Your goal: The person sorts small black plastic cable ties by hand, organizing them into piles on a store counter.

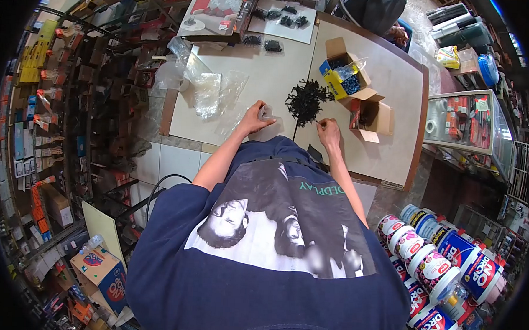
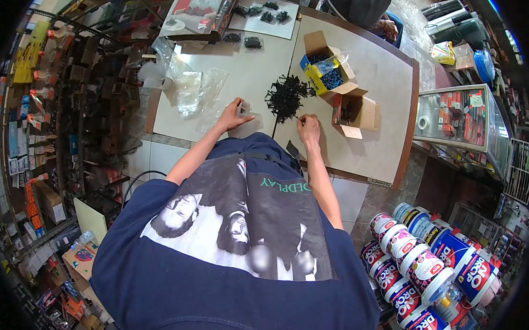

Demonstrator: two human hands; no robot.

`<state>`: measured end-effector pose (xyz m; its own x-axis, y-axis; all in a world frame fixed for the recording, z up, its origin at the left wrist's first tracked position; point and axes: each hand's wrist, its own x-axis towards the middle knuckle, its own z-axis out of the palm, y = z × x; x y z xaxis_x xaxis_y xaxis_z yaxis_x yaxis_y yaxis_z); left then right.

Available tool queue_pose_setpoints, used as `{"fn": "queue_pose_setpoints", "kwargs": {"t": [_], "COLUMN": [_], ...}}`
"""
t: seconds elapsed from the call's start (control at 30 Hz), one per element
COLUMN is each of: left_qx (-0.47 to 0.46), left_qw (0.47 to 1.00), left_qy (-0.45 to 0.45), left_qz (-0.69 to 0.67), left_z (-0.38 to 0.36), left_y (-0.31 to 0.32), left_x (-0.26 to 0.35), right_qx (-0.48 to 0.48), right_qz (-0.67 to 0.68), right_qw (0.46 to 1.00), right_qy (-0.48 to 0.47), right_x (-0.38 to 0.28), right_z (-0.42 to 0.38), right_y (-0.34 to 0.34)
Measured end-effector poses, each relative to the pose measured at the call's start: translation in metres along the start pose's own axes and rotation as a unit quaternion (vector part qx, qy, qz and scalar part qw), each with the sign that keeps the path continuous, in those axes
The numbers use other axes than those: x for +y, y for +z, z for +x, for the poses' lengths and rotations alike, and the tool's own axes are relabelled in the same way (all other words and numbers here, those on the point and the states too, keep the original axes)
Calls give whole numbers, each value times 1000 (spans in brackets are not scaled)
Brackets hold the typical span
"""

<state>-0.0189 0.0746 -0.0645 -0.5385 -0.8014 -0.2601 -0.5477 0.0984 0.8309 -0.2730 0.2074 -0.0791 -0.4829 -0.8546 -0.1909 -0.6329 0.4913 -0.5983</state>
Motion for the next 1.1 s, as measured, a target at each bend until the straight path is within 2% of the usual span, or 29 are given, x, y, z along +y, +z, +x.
{"fn": "queue_pose_setpoints", "kwargs": {"t": [0.13, 0.23, 0.3, 0.33, 0.43, 0.5, 0.53, 0.6, 0.63, 0.73, 0.8, 0.93, 1.1], "left_qx": [-6, -10, -4, -7, -7, -9, -5, -8, -5, -14, -3, -5, -13], "left_qw": [1000, 1000, 1000, 1000, 1000, 1000, 1000, 1000, 1000, 1000, 1000, 1000, 1000], "left_qy": [-4, -6, 2, 2, 3, -2, -2, -12, -15, -13, -8, -10, -13], "left_qz": [4, 9, 12, 13, 1, 8, 8, 4, 2, -9, 9, 10, -2], "left_z": [1, 2, 2, 2, 2, 1, 1, 1, 1, 3, 3, 3, 3], "left_y": [0, 1, 1, 1, 1, -1, -2, -1, -1, 1, 1, 1, 1], "left_x": [-1, -1, -3, -4, -1, 2, 1, -1, -3, -5, -4, -3, -5], "right_qx": [-39, -29, -87, -86, -156, -149, -150, -150, -153, -117, -73, -42, -92], "right_qz": [34, 85, 174, 176, 201, 179, 178, 225, 223, 185, 168, 90, 44], "right_qw": [998, 996, 980, 980, 959, 966, 965, 963, 963, 975, 978, 989, 991], "right_qy": [47, 15, -35, -33, -123, -116, -119, -16, -18, 32, 98, 106, 82], "right_x": [-6, -39, -76, -92, -125, -132, -128, -109, -100, -62, -39, -12, -20], "right_z": [8, 17, 20, 19, 16, 12, 13, 17, 18, 24, 26, 14, 8], "right_y": [-7, -17, -25, -26, -21, -17, -15, -10, -10, -12, -10, -4, 0]}}
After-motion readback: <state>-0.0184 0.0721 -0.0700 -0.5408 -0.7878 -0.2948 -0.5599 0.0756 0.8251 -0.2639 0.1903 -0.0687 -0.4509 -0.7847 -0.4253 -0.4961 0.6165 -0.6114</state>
